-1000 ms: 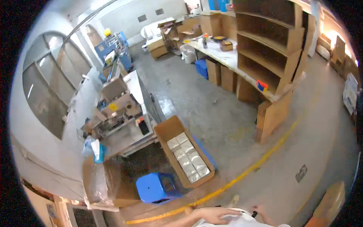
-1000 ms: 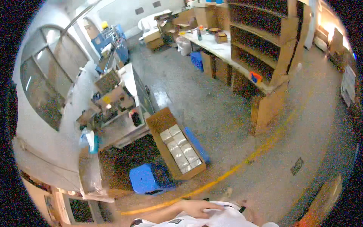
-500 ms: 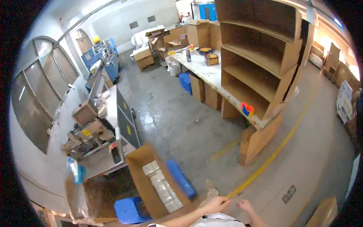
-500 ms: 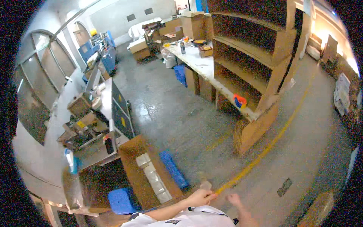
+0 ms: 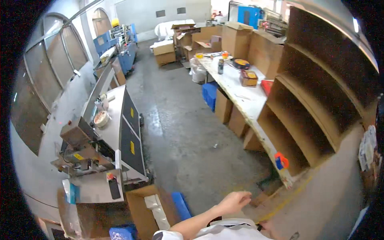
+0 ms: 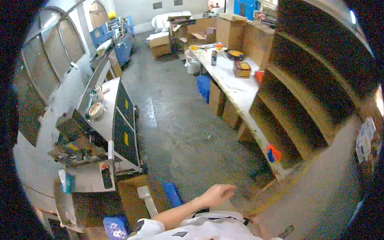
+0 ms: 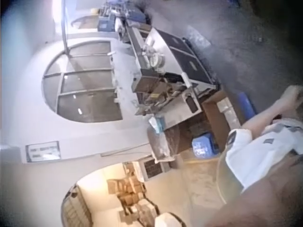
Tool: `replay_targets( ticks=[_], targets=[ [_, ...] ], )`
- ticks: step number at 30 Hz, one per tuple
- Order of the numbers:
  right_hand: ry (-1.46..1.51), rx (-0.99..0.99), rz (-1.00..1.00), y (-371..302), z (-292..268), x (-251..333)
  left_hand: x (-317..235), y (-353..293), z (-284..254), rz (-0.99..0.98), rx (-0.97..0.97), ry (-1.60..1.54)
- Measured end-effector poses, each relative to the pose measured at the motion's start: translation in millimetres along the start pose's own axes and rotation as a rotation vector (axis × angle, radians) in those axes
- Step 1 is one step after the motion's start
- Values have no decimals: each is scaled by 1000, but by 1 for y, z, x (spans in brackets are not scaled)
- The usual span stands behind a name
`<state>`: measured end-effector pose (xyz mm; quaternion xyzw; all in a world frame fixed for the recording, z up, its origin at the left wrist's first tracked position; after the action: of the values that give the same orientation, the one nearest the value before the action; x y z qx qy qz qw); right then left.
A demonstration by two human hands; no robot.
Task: Packaging white boxes into plastic bags, sealing them using a machine, and organizing paper products on a production line.
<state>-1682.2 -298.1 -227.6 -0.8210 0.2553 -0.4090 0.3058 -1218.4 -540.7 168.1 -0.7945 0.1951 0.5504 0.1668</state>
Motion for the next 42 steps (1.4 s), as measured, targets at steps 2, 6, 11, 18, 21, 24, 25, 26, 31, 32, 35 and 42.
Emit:
replay_targets(
  ticks=[2, 6, 11, 18, 21, 24, 25, 26, 31, 32, 35, 42],
  targets=[
    [-483, -95, -306, 103, 31, 31, 11, 49, -60, -3, -12, -2],
    [-631, 22, -810, 200, 12, 187, 67, 139, -175, -106, -159, 12],
    [-618, 182, -1215, 295, 87, 527, 166, 172, -321, -413, -251, 302],
    [-514, 58, -691, 572, 118, 853, 264, 208, -518, -617, -585, 65],
    [-441, 201, -853, 574, 178, 1046, 311, 212, -598, -756, -754, -10],
    [-516, 243, -819, 585, 217, 1156, 373, 243, -681, -798, -739, 31],
    [-579, 229, -822, 600, 226, 1183, 396, 269, -726, -741, -743, 77],
    [-560, 245, -748, 612, 231, 1199, 377, 290, -761, -710, -733, 98],
    [-477, 301, -585, 637, 258, 1326, 369, 399, -989, -431, -677, 374],
    [-461, 270, -529, 657, 262, 1343, 352, 428, -1038, -366, -692, 356],
    [-365, 283, -395, 723, 282, 1375, 366, 489, -1141, -299, -702, 309],
    [-574, 381, -439, 940, 329, 1459, 474, 605, -1330, -409, -424, 386]
  ],
)
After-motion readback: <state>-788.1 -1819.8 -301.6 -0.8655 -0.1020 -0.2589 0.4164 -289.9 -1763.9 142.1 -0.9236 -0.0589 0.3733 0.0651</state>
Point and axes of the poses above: each hand's wrist, its own y-axis towards the middle knuckle, its own z-axis out of the palm, x = y × z, the point moved 6 cm from there along y, towards the middle knuckle, and after that the axes turned 7 degrees about -z, right-handed, at the moved point
